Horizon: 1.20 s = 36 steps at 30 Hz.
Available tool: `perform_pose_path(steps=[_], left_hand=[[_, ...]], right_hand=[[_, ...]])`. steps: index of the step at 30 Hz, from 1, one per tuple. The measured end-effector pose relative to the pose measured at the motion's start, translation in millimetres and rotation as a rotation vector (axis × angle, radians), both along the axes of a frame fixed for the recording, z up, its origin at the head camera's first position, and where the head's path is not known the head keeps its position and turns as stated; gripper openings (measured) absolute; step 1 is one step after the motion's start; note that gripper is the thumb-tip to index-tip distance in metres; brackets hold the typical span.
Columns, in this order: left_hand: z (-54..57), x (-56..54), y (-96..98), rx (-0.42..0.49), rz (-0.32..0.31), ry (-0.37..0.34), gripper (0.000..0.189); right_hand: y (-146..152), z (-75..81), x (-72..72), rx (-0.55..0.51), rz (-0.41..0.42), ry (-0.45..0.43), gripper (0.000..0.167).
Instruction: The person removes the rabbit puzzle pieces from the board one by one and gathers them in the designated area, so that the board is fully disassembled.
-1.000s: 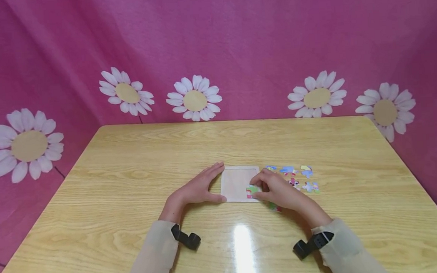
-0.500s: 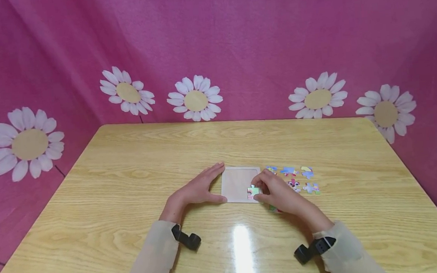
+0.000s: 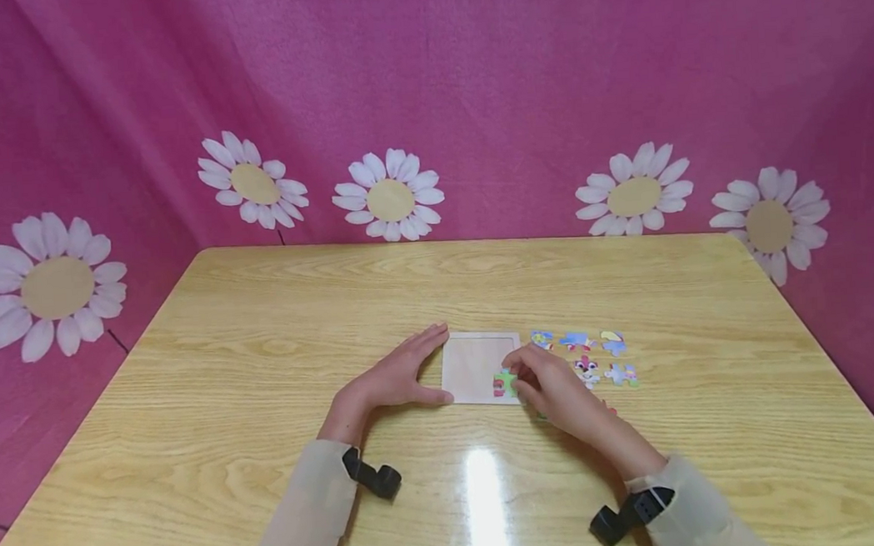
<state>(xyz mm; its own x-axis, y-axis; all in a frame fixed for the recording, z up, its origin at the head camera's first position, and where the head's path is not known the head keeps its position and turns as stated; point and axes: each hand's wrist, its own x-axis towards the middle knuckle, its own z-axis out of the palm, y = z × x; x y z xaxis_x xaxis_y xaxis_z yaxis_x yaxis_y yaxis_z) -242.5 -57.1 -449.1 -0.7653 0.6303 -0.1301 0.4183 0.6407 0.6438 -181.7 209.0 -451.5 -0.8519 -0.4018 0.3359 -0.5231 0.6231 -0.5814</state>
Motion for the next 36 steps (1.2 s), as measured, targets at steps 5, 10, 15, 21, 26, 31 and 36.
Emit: perform_pose_path(steps=[5, 10, 15, 21, 26, 31, 36], left_hand=[[0.1, 0.8, 0.3, -0.001, 0.004, -0.002, 0.099], [1.0, 1.7, 0.7, -0.002, 0.004, -0.003, 0.099], [1.3, 2.0, 0.1, -0.001, 0.006, -0.01, 0.099], [1.3, 2.0, -0.7, -0.001, 0.004, -0.011, 0.099], [1.6, 2.0, -0.8, -0.001, 0.006, -0.016, 0.099], [1.8, 2.2, -0.9, 0.007, 0.006, -0.014, 0.099], [1.5, 2.3, -0.8, 0.006, 0.007, -0.013, 0.099]], right_hand=[[-0.1, 0.7, 1.2, -0.058, -0.036, -0.002, 0.027], [5.9, 2.0, 2.4, -0.103, -0.047, -0.035, 0.026], [17.1, 2.6, 5.9, -0.118, -0.074, -0.065, 0.023], [32.8, 0.8, 11.8, -0.142, -0.085, -0.061, 0.022], [45.9, 1.0, 16.8, -0.144, -0.104, -0.057, 0.02], [58.5, -1.1, 21.7, -0.142, -0.136, -0.023, 0.022], [70.7, -3.3, 27.2, -0.12, -0.162, 0.003, 0.025]])
